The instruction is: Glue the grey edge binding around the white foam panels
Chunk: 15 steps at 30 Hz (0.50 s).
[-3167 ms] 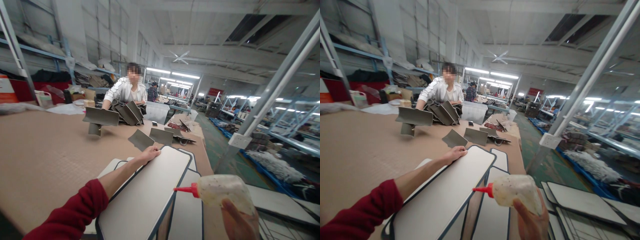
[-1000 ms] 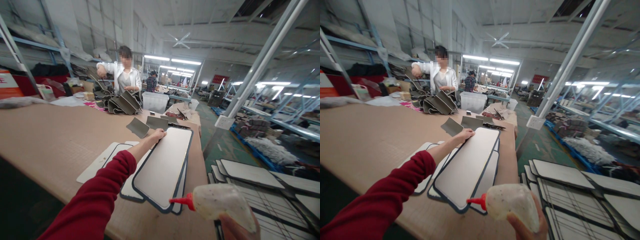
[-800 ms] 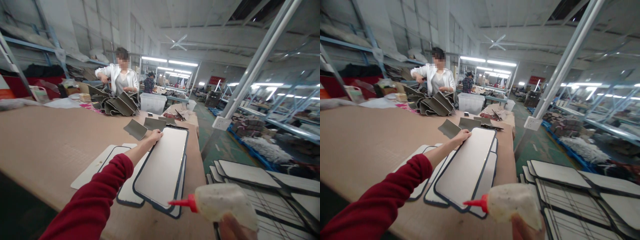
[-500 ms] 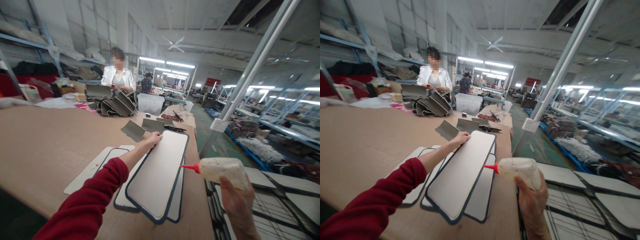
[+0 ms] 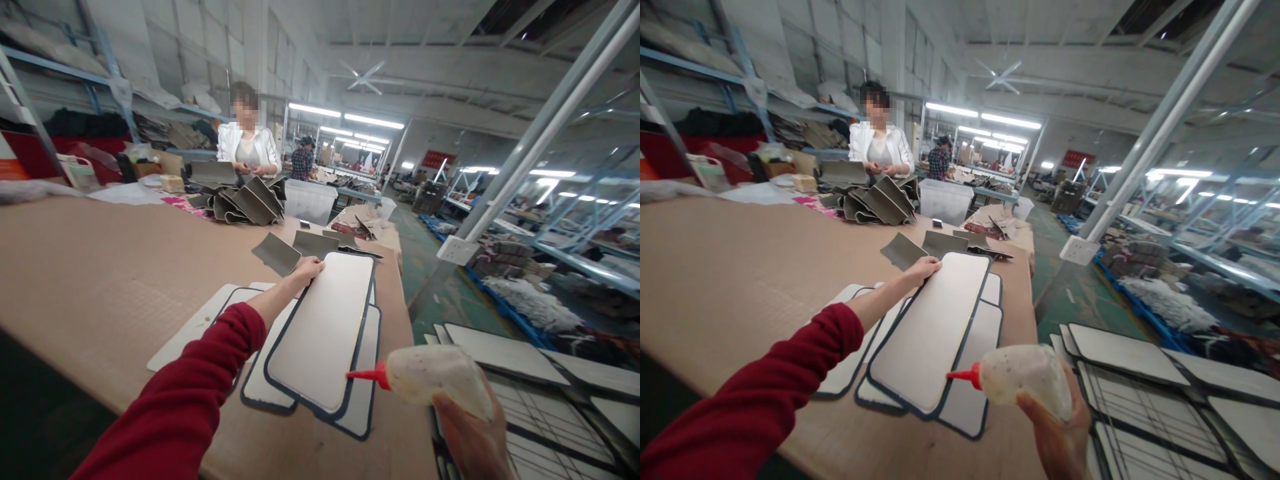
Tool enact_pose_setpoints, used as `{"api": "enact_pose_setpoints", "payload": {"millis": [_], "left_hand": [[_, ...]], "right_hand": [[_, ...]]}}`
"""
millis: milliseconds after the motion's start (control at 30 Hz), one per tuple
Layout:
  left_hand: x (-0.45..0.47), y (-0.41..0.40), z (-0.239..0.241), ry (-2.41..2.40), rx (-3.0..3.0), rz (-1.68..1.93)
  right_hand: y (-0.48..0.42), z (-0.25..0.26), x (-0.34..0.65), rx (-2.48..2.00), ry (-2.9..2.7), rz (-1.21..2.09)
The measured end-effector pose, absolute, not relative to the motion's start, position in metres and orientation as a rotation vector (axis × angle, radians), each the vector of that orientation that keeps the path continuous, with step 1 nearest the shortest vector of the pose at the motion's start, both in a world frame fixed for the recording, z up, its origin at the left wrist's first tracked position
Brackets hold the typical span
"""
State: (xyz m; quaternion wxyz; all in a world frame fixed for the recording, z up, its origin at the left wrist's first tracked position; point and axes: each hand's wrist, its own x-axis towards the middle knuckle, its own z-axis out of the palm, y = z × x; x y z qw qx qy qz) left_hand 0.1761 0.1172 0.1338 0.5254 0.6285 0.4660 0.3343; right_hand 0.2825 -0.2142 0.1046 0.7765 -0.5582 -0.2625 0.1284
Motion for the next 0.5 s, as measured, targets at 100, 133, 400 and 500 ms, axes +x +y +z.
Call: {"api": "enact_pose_setpoints", "payload": {"millis": [100, 133, 400, 500], "left_hand": [[0.17, 0.121, 0.132, 1.122, 1.464, 0.792], [0.168, 0.122, 0.132, 1.125, 1.45, 0.79], [0.157, 0.131, 0.129, 1.185, 1.297, 0.853], [0.155, 0.136, 0.125, 1.2, 1.229, 0.916]], "right_hand": [[-0.218, 0.106, 0.268, -1.204, -0.535, 0.29], [-0.22, 0.106, 0.266, -1.206, -0.526, 0.307], [-0.232, 0.082, 0.267, -1.244, -0.486, 0.459], [-0.228, 0.075, 0.271, -1.151, -0.476, 0.454]]}}
